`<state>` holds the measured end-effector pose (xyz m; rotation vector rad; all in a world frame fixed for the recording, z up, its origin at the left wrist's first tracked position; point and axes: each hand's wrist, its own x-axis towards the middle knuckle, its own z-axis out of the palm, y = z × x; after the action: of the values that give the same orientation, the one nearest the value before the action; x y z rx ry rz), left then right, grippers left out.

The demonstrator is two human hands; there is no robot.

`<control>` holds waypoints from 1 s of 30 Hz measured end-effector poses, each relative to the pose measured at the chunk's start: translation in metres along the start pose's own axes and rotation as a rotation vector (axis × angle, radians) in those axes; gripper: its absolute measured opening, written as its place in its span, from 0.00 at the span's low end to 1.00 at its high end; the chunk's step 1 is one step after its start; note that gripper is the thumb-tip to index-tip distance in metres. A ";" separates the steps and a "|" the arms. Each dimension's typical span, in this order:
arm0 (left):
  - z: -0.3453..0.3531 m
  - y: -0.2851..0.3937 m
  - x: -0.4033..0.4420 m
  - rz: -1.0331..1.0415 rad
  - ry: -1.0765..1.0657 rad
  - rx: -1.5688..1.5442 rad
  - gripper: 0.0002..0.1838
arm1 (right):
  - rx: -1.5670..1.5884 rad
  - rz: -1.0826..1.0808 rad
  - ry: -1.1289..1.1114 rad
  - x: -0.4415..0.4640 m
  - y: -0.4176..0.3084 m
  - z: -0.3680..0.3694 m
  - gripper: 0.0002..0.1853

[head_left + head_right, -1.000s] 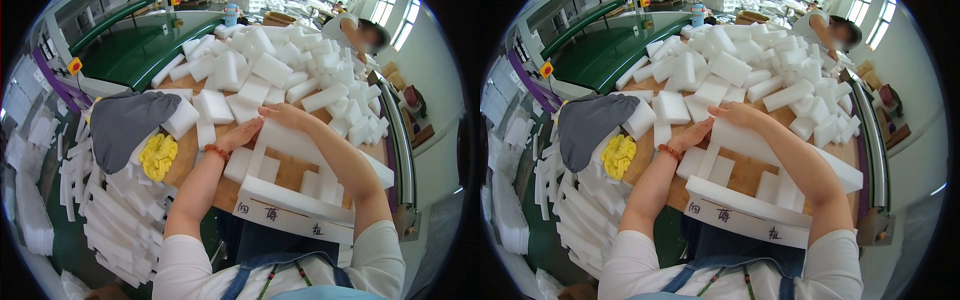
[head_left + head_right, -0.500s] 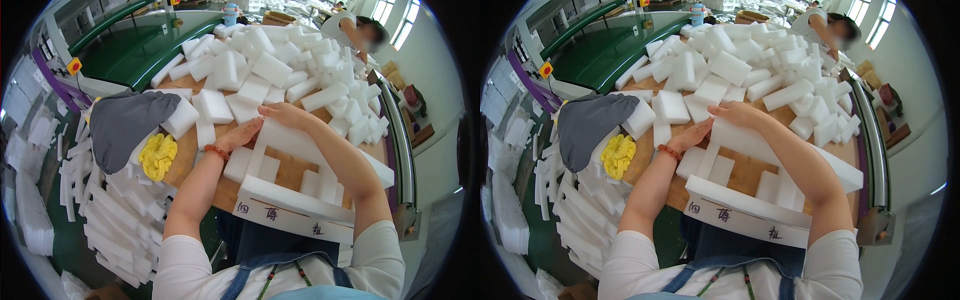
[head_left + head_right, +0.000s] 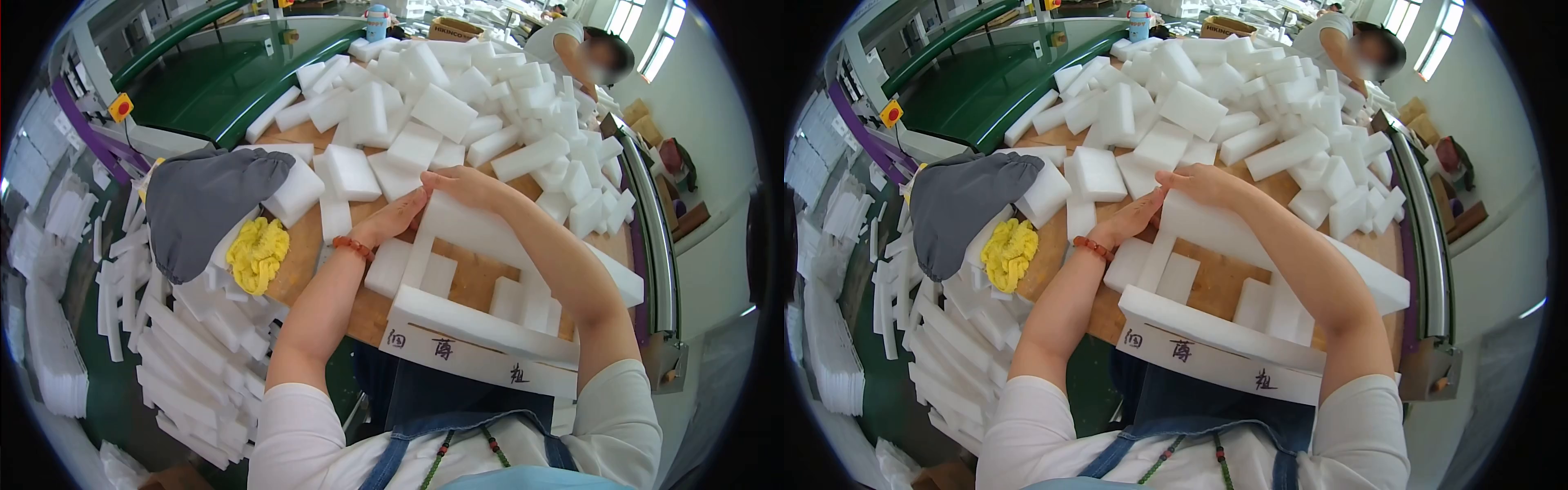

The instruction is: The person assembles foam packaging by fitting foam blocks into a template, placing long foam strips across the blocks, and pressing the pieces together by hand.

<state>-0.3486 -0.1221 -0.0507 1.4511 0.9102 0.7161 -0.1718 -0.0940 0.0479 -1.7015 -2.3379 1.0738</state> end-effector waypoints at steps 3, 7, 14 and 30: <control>-0.001 0.001 0.000 -0.016 0.007 0.002 0.35 | 0.015 0.021 0.015 0.000 -0.001 0.001 0.32; -0.003 0.000 0.001 -0.019 -0.012 0.012 0.35 | 0.007 0.020 0.014 0.001 0.001 0.000 0.32; -0.003 -0.005 0.003 0.022 -0.012 -0.009 0.34 | 0.008 -0.001 -0.014 0.000 0.000 -0.002 0.32; -0.002 -0.005 0.005 0.014 0.057 -0.056 0.34 | 0.007 0.005 -0.003 0.000 0.000 -0.001 0.33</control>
<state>-0.3488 -0.1167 -0.0563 1.3952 0.9176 0.7913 -0.1717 -0.0933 0.0487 -1.7057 -2.3295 1.0850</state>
